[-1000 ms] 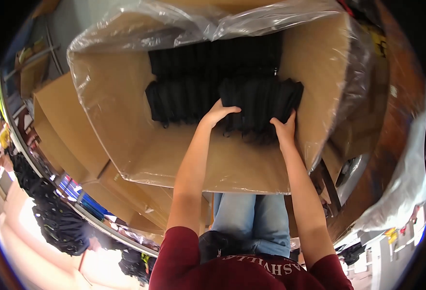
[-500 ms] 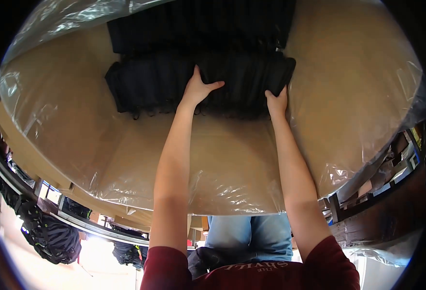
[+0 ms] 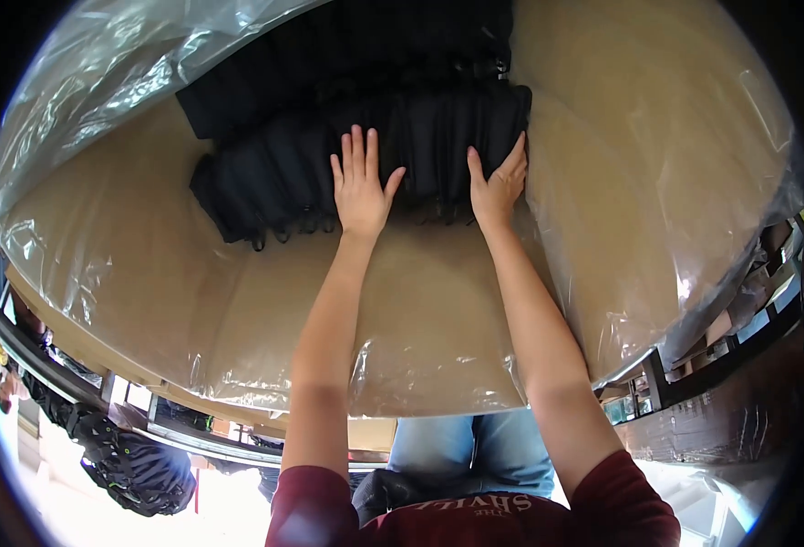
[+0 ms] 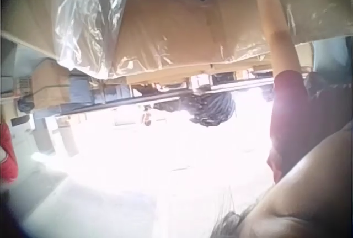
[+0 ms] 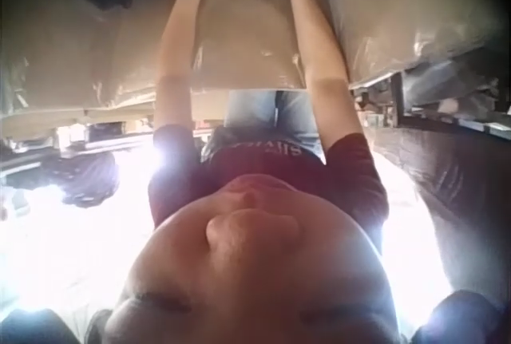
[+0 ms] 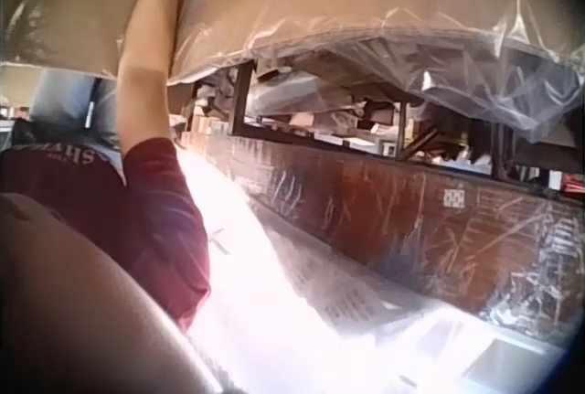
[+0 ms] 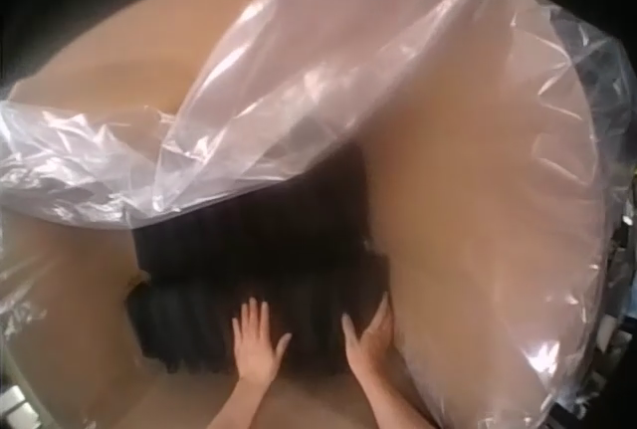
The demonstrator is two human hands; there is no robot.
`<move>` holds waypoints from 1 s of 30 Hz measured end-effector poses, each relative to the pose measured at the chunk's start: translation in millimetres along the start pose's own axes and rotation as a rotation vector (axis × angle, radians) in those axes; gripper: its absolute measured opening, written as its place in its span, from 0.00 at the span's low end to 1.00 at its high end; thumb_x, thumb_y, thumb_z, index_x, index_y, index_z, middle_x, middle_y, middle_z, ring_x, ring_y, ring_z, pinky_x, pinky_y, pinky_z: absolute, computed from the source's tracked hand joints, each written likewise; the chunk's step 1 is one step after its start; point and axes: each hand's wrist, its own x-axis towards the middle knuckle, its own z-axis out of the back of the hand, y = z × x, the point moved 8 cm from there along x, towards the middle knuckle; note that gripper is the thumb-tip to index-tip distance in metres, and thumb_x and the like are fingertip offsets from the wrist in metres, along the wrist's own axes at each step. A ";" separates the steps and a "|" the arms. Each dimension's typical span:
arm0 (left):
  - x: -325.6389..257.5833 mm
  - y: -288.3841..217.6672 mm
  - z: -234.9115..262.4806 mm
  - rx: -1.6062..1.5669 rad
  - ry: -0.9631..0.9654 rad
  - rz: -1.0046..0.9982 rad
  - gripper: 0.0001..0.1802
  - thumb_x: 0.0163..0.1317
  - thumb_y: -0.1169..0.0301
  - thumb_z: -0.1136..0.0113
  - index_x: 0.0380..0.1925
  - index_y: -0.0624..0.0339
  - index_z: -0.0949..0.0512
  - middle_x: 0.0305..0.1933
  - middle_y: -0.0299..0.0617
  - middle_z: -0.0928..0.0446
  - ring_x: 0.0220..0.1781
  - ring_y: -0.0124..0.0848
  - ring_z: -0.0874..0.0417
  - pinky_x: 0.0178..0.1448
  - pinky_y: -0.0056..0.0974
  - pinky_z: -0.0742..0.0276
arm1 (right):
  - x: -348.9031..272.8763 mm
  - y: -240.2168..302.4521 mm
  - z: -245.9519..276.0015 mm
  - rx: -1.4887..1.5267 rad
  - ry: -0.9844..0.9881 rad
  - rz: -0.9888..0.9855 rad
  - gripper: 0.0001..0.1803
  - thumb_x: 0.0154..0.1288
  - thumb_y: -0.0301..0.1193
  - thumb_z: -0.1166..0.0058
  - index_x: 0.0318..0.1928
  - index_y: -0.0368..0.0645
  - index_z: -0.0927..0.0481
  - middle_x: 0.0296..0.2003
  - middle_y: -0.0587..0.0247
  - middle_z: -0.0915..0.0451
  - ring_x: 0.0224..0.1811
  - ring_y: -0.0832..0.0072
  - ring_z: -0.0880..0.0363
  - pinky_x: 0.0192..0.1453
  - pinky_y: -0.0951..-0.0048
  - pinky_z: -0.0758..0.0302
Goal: Organizing black pouches into stacks and placing them into a large cardboard box, then inserting small packets into individual pouches.
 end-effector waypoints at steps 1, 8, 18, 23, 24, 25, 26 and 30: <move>0.3 4.3 -2.0 -0.019 -0.015 0.015 0.43 0.62 0.48 0.47 0.70 0.59 0.50 0.74 0.48 0.51 0.75 0.42 0.52 0.74 0.52 0.52 | 1.1 -3.2 -3.9 -0.013 0.012 -0.017 0.49 0.58 0.50 0.42 0.70 0.38 0.52 0.62 0.40 0.40 0.64 0.47 0.40 0.66 0.51 0.42; 0.9 -15.1 0.9 -0.066 -0.043 -0.039 0.42 0.61 0.51 0.45 0.69 0.59 0.48 0.74 0.50 0.51 0.75 0.43 0.51 0.73 0.53 0.53 | 5.7 -13.3 -7.3 0.037 0.026 -0.061 0.47 0.61 0.51 0.45 0.69 0.37 0.51 0.63 0.42 0.40 0.65 0.47 0.41 0.66 0.52 0.42; 5.2 -106.9 -28.1 -0.005 0.132 -0.341 0.38 0.65 0.47 0.56 0.71 0.51 0.50 0.75 0.36 0.53 0.76 0.31 0.54 0.75 0.44 0.55 | -26.7 18.0 48.6 0.338 -0.101 -0.109 0.29 0.67 0.33 0.55 0.64 0.28 0.40 0.63 0.37 0.37 0.67 0.48 0.40 0.70 0.59 0.45; -2.7 -109.6 51.3 -0.192 0.103 -0.142 0.37 0.67 0.52 0.55 0.70 0.57 0.51 0.75 0.45 0.54 0.77 0.41 0.56 0.75 0.50 0.60 | -49.0 63.5 117.8 0.364 0.158 -0.063 0.30 0.63 0.27 0.52 0.65 0.36 0.41 0.62 0.42 0.36 0.65 0.50 0.38 0.68 0.60 0.41; -6.9 -101.8 76.7 -0.246 0.083 -0.098 0.36 0.67 0.55 0.53 0.70 0.57 0.50 0.75 0.47 0.54 0.76 0.43 0.56 0.75 0.51 0.60 | -58.4 75.3 130.2 0.394 0.272 -0.047 0.30 0.62 0.26 0.52 0.65 0.38 0.40 0.61 0.45 0.35 0.64 0.51 0.37 0.68 0.61 0.40; -11.5 -99.7 103.5 -0.314 0.078 -0.084 0.35 0.67 0.59 0.52 0.69 0.59 0.49 0.75 0.50 0.54 0.75 0.45 0.53 0.75 0.52 0.57 | -68.0 85.9 155.2 0.420 0.261 0.047 0.28 0.61 0.24 0.52 0.63 0.40 0.36 0.59 0.47 0.32 0.62 0.52 0.34 0.67 0.61 0.39; -21.0 -84.7 124.8 -0.379 0.126 -0.053 0.34 0.66 0.60 0.51 0.69 0.59 0.48 0.74 0.52 0.54 0.74 0.47 0.51 0.73 0.53 0.53 | -83.8 104.3 179.2 0.459 0.256 0.144 0.26 0.59 0.23 0.51 0.61 0.41 0.33 0.56 0.50 0.29 0.60 0.54 0.32 0.66 0.62 0.37; -48.5 -91.1 212.7 -0.380 0.366 -0.074 0.30 0.62 0.60 0.48 0.62 0.62 0.38 0.70 0.55 0.44 0.65 0.51 0.34 0.66 0.43 0.35 | -160.9 119.8 347.9 0.439 0.103 0.106 0.16 0.53 0.18 0.52 0.43 0.39 0.22 0.45 0.52 0.22 0.51 0.56 0.26 0.57 0.63 0.32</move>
